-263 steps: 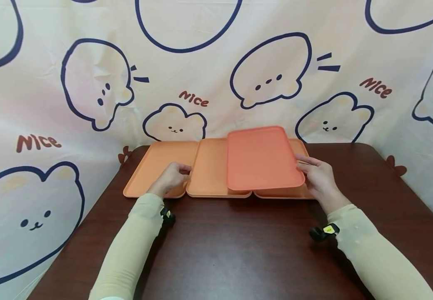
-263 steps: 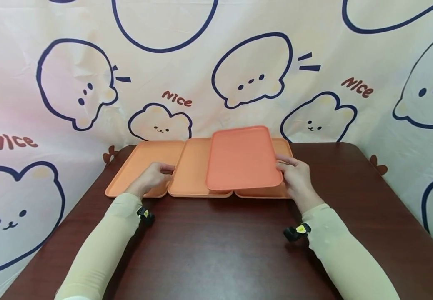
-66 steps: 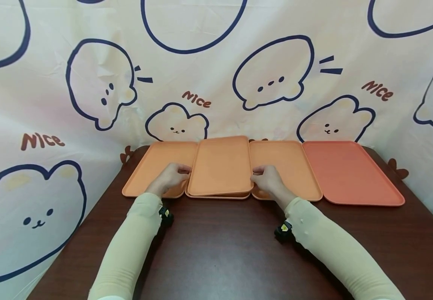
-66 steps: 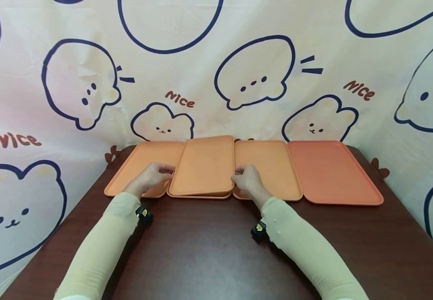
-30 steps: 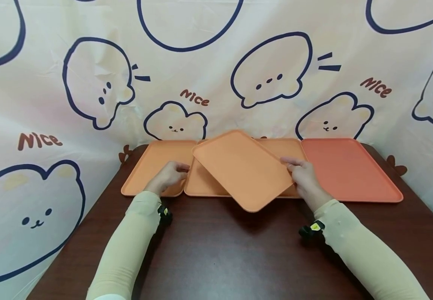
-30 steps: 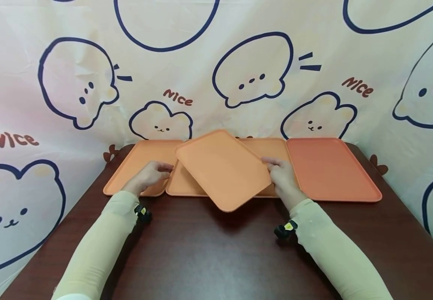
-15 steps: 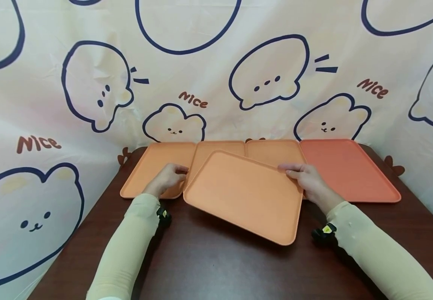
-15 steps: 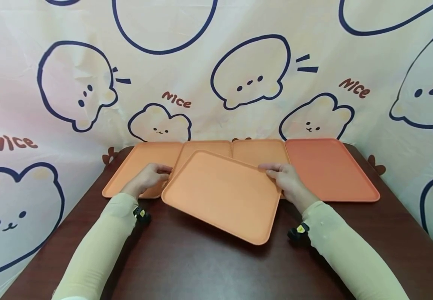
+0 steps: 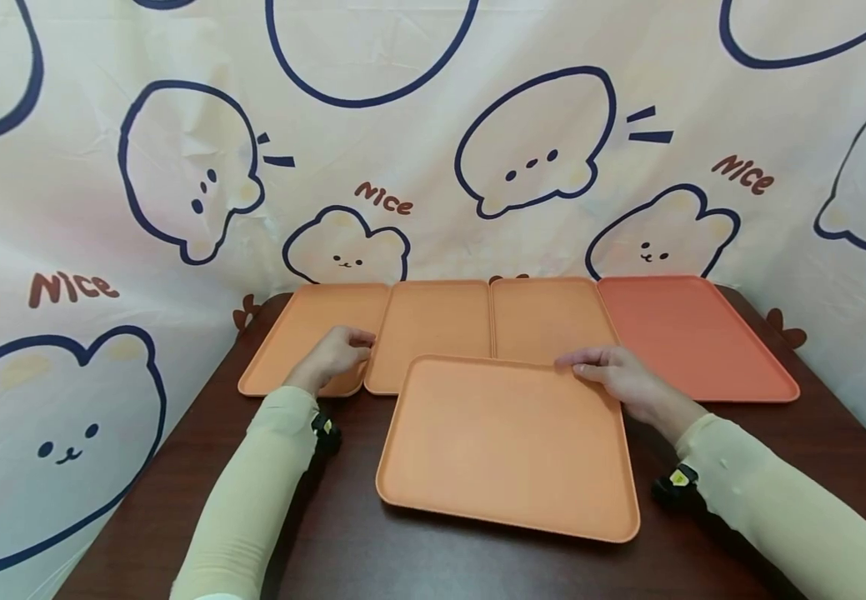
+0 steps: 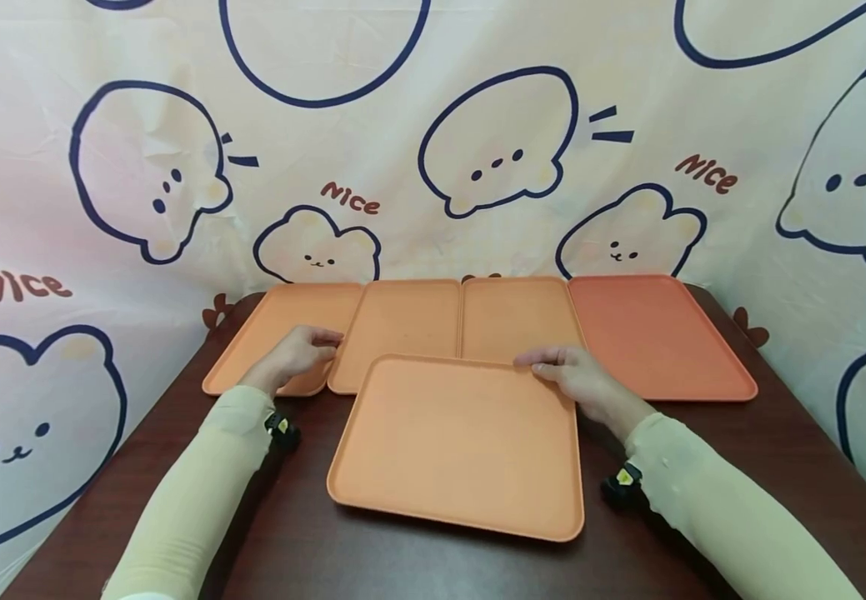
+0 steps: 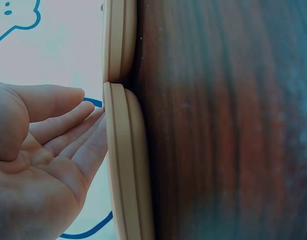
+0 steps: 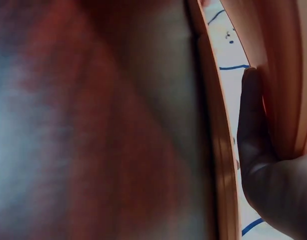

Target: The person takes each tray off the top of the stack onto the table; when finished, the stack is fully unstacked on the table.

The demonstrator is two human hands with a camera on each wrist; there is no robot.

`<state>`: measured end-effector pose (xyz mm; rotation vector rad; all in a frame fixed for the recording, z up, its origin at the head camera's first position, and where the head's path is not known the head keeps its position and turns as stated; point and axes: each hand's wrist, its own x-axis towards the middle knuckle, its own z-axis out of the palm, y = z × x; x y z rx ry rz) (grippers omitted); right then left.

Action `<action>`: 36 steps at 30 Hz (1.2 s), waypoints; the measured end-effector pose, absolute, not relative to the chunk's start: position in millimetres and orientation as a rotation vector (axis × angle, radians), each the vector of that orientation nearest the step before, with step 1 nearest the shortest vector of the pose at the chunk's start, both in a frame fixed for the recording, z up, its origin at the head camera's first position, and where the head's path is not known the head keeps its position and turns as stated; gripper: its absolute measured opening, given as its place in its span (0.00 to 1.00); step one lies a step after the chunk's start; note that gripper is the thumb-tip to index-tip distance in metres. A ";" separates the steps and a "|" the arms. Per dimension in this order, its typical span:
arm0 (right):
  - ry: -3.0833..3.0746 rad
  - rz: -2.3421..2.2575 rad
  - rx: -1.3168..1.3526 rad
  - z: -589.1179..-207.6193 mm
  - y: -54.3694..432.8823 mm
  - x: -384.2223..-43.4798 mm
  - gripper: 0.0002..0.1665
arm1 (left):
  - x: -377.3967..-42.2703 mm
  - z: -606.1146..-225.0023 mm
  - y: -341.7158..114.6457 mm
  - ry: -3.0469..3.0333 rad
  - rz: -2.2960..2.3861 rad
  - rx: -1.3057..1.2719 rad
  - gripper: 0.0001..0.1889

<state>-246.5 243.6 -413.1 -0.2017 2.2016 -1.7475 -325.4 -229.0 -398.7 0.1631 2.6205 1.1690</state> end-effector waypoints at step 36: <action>2.967 -0.772 -0.774 -417.3 204.1 -241.1 0.03 | -326.7 -396.9 -229.4 2.604 1.181 0.114 0.23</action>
